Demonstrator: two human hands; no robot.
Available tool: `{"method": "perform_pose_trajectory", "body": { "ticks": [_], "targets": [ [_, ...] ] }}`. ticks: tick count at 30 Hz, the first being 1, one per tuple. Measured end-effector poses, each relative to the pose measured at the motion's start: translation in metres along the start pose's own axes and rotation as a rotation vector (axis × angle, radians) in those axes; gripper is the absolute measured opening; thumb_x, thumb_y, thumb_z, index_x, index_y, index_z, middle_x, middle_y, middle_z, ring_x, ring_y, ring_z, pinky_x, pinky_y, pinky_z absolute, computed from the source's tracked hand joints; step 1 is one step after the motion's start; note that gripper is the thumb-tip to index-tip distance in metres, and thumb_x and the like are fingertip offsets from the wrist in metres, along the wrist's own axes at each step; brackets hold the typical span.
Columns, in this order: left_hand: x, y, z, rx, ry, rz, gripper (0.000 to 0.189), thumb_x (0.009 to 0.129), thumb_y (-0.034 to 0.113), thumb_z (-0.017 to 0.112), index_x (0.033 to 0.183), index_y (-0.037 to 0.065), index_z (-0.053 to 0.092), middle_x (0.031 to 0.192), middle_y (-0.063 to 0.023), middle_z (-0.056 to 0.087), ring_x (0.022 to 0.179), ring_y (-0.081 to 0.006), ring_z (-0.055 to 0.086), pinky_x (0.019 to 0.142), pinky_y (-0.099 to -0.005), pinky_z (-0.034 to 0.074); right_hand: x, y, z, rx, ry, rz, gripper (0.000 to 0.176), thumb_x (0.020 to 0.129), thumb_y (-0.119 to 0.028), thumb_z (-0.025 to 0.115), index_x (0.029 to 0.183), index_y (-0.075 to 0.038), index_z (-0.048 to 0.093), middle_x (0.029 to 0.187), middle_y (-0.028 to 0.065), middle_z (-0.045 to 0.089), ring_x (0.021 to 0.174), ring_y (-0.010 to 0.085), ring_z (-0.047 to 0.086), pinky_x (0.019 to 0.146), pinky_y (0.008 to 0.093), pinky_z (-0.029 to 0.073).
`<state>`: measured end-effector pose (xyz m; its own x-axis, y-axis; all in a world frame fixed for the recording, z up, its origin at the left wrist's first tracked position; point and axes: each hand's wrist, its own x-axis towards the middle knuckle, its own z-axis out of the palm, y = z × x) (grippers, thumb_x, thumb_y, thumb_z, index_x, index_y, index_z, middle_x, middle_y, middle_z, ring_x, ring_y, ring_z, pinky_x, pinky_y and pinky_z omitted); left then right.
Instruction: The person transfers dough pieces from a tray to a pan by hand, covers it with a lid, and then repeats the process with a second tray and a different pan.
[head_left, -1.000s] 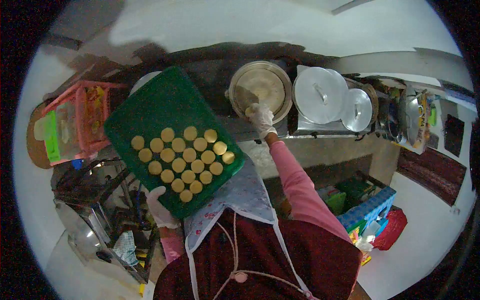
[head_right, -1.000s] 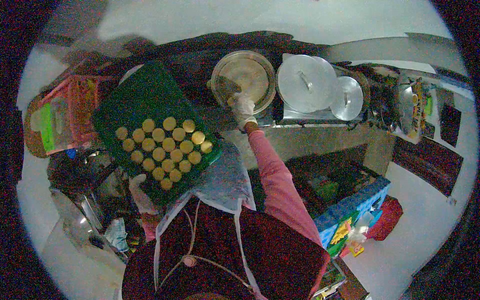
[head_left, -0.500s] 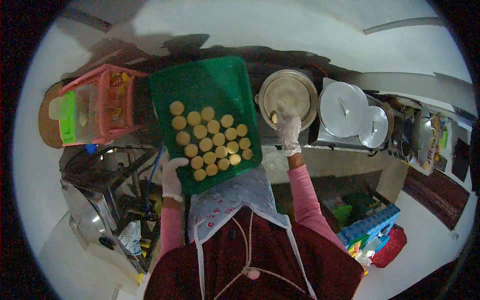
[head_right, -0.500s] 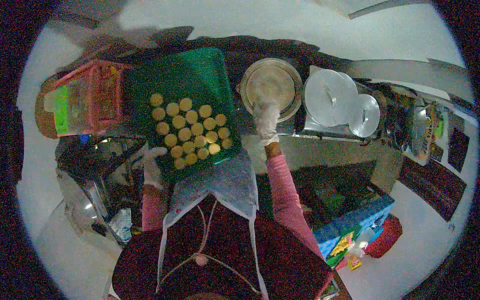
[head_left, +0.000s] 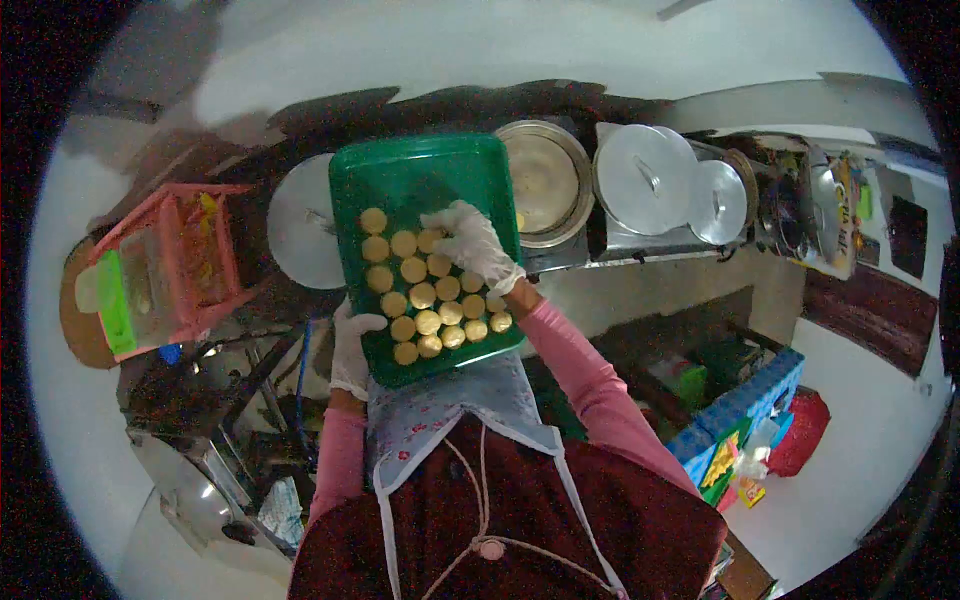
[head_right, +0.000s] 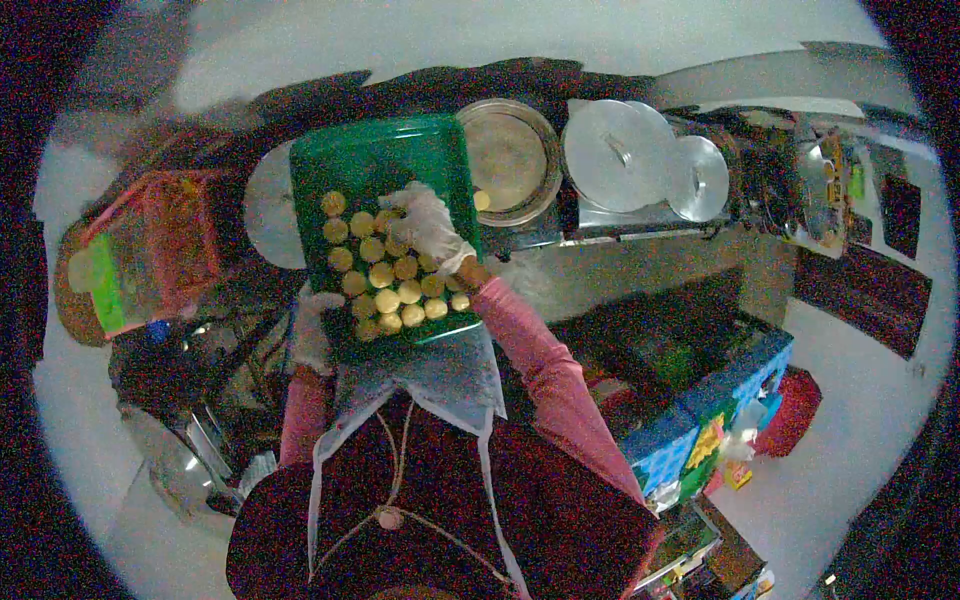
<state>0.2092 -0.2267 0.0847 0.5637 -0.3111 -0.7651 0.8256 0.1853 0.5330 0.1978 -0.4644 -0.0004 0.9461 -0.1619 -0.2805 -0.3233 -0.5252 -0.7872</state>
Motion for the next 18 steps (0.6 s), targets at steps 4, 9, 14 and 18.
{"method": "perform_pose_trajectory", "body": {
  "ticks": [4,9,14,18],
  "targets": [
    [0.006,-0.017,-0.012,0.1,-0.02,0.066,0.05,0.067,0.011,0.062,0.116,0.005,0.056,0.103,-0.0064,0.063,0.093,-0.0229,0.063,0.082,-0.0351,0.054,-0.004,-0.001,0.007,0.124,-0.003,0.063,0.033,0.071,-0.017,0.076,0.103,-0.012,0.07,0.097,0.0126,0.066,0.09,0.0291,0.064,0.081,0.0382,0.051],
    [0.0,-0.025,-0.026,0.084,0.102,0.118,0.055,0.068,0.0,0.059,0.123,0.003,0.054,0.105,-0.0073,0.063,0.094,-0.0218,0.063,0.082,-0.0344,0.055,-0.012,-0.011,-0.017,0.667,0.005,0.206,0.026,0.075,-0.01,0.076,0.1,-0.004,0.07,0.1,0.0051,0.069,0.09,0.0147,0.063,0.08,0.0296,0.051],
    [0.002,-0.03,-0.027,0.111,0.052,0.124,0.059,0.066,0.0,0.059,0.125,0.004,0.053,0.104,-0.0064,0.064,0.093,-0.021,0.063,0.081,-0.0335,0.055,-0.018,0.005,-0.009,0.384,0.236,0.078,0.029,0.078,-0.013,0.073,0.106,-0.008,0.069,0.095,0.0096,0.068,0.088,0.0218,0.065,0.078,0.0317,0.052],
    [-0.005,-0.02,-0.006,0.123,-0.068,0.16,0.058,0.065,0.002,0.059,0.122,0.003,0.055,0.102,-0.0055,0.065,0.09,-0.0201,0.064,0.08,-0.0326,0.055,-0.008,0.011,0.0,-0.607,0.118,-0.253,0.032,0.074,-0.005,0.061,0.106,-0.01,0.066,0.081,0.0115,0.057,0.084,0.0348,0.057,0.068,0.0441,0.049]
  ]
}}
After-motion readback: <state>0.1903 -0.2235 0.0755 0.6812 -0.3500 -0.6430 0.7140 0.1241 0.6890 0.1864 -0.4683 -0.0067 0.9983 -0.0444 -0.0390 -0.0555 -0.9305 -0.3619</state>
